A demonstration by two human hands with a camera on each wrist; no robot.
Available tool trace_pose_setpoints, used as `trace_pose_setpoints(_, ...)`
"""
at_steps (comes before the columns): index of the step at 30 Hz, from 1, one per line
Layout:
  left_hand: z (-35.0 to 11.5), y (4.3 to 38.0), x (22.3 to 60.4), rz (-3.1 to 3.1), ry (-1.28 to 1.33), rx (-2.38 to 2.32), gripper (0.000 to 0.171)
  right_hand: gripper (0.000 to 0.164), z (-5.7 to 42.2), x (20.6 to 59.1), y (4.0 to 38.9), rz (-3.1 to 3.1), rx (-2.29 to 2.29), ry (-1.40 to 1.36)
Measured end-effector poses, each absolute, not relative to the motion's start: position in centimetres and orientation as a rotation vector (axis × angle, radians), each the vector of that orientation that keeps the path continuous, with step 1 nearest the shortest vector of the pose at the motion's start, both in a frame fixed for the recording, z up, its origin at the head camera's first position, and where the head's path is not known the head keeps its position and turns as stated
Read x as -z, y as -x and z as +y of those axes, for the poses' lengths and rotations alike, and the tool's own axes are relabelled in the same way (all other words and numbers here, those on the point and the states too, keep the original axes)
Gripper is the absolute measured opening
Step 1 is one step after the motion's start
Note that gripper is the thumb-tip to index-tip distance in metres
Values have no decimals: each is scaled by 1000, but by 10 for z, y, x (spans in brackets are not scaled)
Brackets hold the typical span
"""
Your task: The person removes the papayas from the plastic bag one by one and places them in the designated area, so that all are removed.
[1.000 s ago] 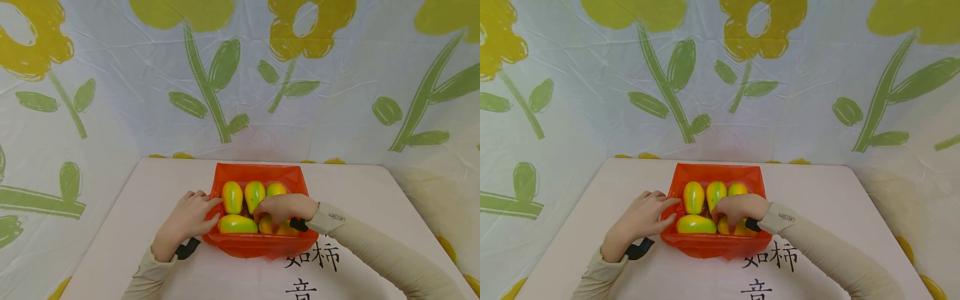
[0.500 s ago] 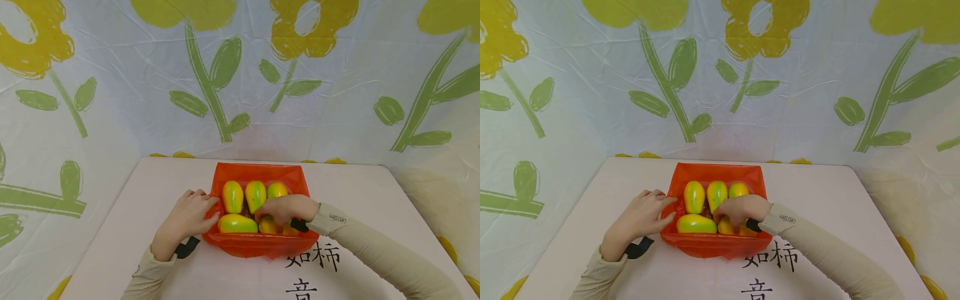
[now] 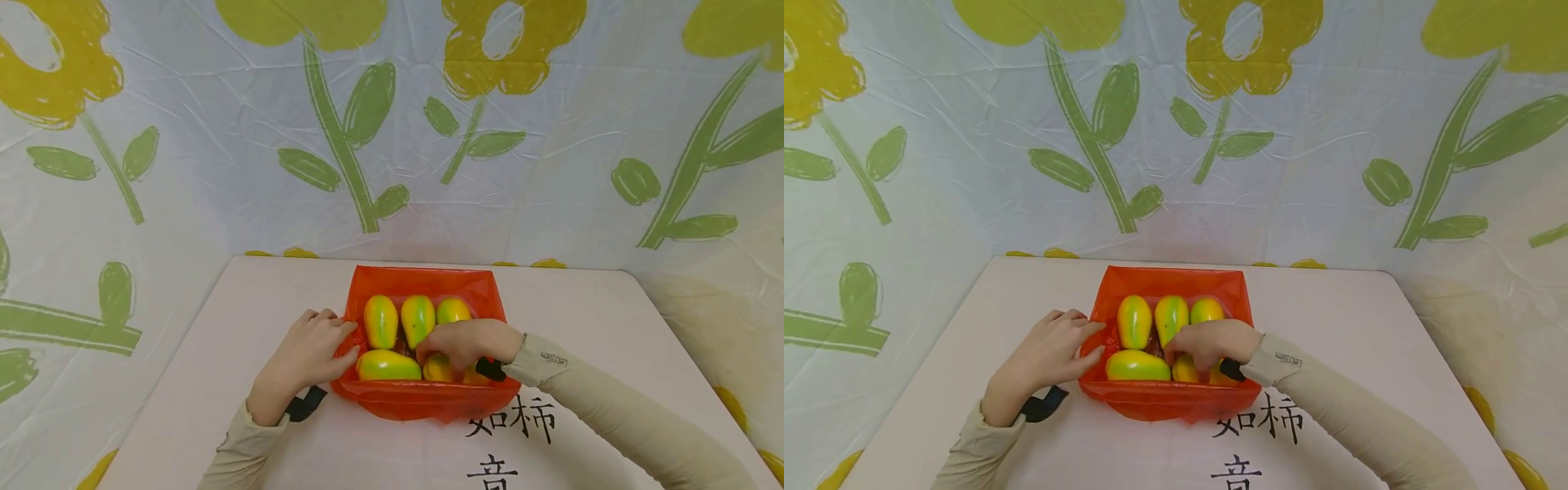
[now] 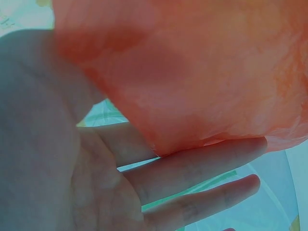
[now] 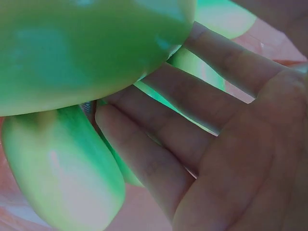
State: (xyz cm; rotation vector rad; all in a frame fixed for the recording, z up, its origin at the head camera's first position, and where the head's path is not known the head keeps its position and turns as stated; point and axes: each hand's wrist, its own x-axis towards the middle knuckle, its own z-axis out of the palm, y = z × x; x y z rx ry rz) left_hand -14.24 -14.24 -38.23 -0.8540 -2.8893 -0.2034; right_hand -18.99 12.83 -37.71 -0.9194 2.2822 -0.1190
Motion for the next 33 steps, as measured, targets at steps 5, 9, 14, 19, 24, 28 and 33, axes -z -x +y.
trace_pose_setpoints(5,-143,143,382,-2886,854,206,35,46,129,370,188,2291,145,887)
trace_pose_setpoints(9,-143,143,383,-2883,855,203,34,50,132,364,187,2294,194,838)
trace_pose_setpoints(14,-143,143,383,-2874,860,200,33,52,138,359,187,2301,228,888)
trace_pose_setpoints(19,-143,143,382,-2873,856,201,33,55,147,352,188,2291,338,974)
trace_pose_setpoints(24,-143,143,382,-2883,860,208,34,54,159,342,189,2276,505,1054)
trace_pose_setpoints(28,-143,143,382,-2882,863,203,33,55,169,337,190,2295,590,1130)
trace_pose_setpoints(33,-143,143,383,-2878,858,190,33,56,178,331,188,2324,714,1157)
